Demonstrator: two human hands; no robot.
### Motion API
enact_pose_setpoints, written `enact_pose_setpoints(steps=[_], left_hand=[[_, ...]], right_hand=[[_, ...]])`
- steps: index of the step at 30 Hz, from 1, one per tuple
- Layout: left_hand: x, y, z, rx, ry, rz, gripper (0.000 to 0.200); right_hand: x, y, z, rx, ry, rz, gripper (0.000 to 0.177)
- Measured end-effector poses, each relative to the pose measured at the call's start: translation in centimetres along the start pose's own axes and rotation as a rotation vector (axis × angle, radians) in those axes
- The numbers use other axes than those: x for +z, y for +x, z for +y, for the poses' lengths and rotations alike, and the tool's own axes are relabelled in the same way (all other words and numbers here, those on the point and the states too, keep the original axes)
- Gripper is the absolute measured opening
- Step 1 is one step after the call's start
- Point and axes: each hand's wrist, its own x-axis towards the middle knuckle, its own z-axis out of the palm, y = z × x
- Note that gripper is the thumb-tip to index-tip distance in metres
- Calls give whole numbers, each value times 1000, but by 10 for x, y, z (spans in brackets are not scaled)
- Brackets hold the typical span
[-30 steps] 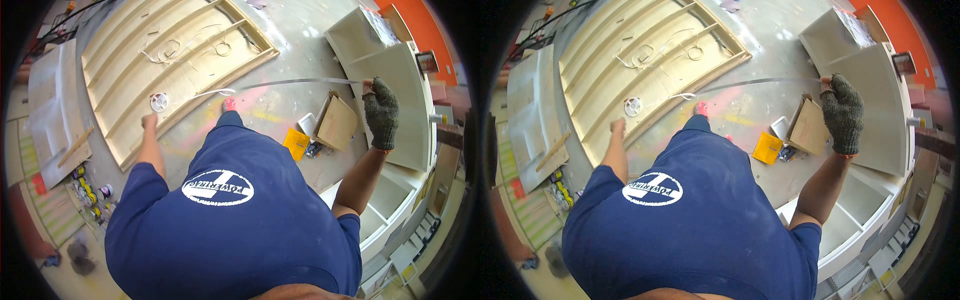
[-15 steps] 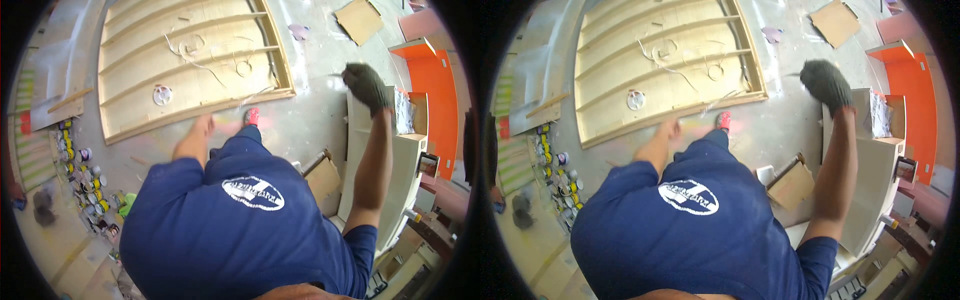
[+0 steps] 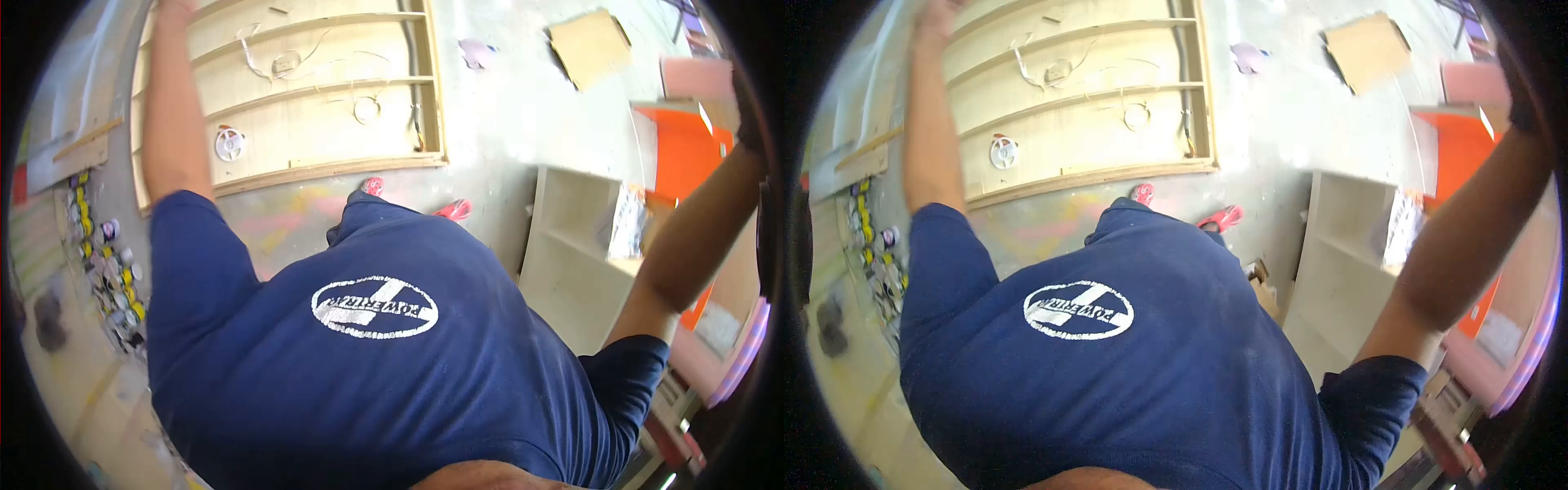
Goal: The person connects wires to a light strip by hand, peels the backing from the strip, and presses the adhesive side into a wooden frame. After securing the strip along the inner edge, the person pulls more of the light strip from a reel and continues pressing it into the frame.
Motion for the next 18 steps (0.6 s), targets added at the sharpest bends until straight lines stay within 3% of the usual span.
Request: enact_pose_setpoints(steps=[2,3,5,7,8,9,11,12,14,15,17,18], left_hand=[[-77,-46,-111,-110,186,219,14],[-103,-90,-170,-207,214,343,14],[-104,-202,-271,-490,179,506,16],[-47,-305,-328,-773,94,472,19],[-18,-338,-349,-864,18,398,20],[71,-360,-311,-836,87,459,26],[126,-373,-326,-793,-6,367,31],[148,-369,-336,-780,-40,416,32],[207,-368,-361,-794,-149,551,34],[216,-369,-404,-772,-209,620,37],[271,-373,-420,-800,-229,785,36],[283,-377,-445,-829,-327,770,34]], right_hand=[[52,19,-23,-267,13,24,32],[93,12,-63,-296,329,81,30],[121,8,-161,-100,1220,-81,20],[172,6,-245,-94,1315,-194,14],[197,-1,-279,-133,1264,-230,23],[225,-8,-312,-204,1216,-305,22],[266,-28,-351,-335,1201,-433,23],[285,-34,-363,-440,1250,-486,24],[328,-53,-348,-684,1192,-598,27],[344,-53,-339,-796,1123,-613,29],[378,-57,-310,-883,1140,-638,31],[396,-55,-297,-938,1128,-676,32]])
